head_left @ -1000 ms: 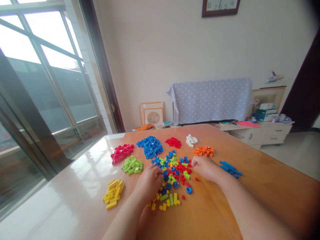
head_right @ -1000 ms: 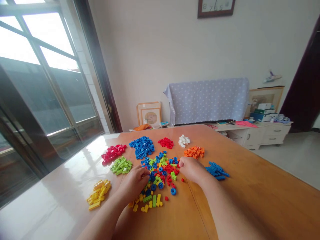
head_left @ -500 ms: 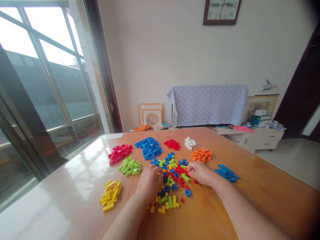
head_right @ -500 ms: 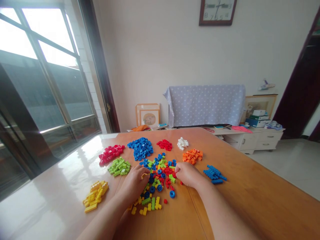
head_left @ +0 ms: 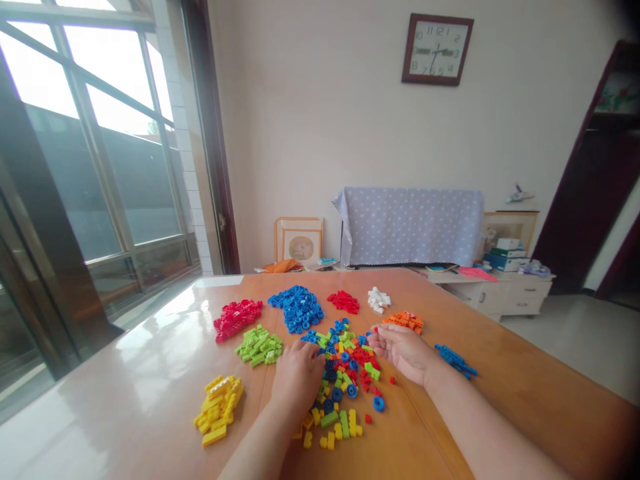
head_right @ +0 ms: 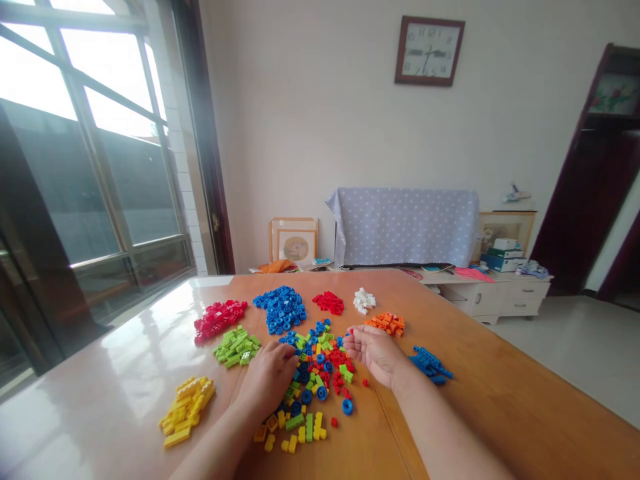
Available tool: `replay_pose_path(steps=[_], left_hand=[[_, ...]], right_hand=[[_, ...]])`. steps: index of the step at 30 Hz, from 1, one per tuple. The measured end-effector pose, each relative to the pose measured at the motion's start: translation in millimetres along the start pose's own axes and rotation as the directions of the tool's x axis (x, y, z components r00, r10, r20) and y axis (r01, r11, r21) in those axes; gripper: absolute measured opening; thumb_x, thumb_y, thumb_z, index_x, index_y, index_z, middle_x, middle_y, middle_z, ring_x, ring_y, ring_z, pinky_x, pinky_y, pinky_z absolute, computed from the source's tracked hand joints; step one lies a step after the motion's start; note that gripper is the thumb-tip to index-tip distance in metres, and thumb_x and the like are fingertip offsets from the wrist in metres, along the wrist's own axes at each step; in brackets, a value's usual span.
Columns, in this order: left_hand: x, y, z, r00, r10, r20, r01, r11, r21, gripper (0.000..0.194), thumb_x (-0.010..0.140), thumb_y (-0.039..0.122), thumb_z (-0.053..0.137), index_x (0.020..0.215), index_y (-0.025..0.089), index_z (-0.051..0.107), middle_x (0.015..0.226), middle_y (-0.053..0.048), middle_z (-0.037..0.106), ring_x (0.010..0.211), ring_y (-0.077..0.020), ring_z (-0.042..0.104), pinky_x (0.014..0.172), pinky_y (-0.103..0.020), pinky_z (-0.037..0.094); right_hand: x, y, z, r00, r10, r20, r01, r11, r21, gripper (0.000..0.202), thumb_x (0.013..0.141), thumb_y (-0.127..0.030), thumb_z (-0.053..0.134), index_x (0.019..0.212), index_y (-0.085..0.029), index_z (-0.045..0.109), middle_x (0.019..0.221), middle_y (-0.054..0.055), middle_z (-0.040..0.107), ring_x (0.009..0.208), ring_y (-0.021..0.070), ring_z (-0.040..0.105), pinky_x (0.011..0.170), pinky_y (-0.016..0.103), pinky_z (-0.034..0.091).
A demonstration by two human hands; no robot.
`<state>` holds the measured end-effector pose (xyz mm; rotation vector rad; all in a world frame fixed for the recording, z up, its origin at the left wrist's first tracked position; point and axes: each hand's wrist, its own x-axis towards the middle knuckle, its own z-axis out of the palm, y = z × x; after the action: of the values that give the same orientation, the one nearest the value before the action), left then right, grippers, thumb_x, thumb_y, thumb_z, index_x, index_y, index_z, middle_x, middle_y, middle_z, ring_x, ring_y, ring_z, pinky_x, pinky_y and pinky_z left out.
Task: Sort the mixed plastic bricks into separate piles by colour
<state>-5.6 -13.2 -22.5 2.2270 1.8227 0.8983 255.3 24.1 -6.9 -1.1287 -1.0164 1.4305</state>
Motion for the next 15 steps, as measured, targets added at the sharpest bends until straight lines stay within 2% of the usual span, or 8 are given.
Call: replay_pose_path(steps=[5, 9, 15], left_hand=[[2, -4, 0.3, 1.0, -0.021, -0.003, 0.021, 1.0, -0.016, 0.025, 0.092, 0.038, 0.051, 0.082, 0.022, 0.067, 0.093, -0.007, 0.063, 0.089, -0.0203, 0.059, 0.08, -0.028, 0.041], [4, -7, 2.1, 0.999, -0.045, -0.029, 0.044, 0.998, -0.041, 0.026, 0.092, 0.039, 0.052, 0.083, 0.021, 0.068, 0.095, -0.008, 0.063, 0.092, -0.0208, 0.059, 0.082, -0.029, 0.042], [6, -14, 8.1, 0.993, -0.092, -0.078, 0.079, 0.985, -0.152, 0.027, 0.091, 0.038, 0.051, 0.099, 0.02, 0.07, 0.104, -0.01, 0.064, 0.099, -0.0216, 0.06, 0.089, -0.03, 0.043]], right_hand=[[5, -5, 12, 0.999, 0.027, -0.03, -0.026, 0.999, 0.042, 0.009, 0.083, -0.021, 0.065, 0.089, -0.017, 0.06, 0.076, 0.006, 0.069, 0.069, 0.0143, 0.068, 0.062, 0.024, 0.056], [16, -7, 23, 0.997, 0.008, -0.071, -0.013, 0.997, -0.071, 0.012, 0.08, -0.019, 0.065, 0.091, -0.017, 0.06, 0.076, 0.004, 0.068, 0.065, 0.011, 0.065, 0.059, 0.021, 0.054], [64, -7, 27, 0.984, -0.041, -0.174, 0.003, 0.977, -0.215, 0.015, 0.071, -0.013, 0.066, 0.084, -0.017, 0.06, 0.062, -0.003, 0.059, 0.053, 0.0071, 0.055, 0.048, 0.014, 0.046]])
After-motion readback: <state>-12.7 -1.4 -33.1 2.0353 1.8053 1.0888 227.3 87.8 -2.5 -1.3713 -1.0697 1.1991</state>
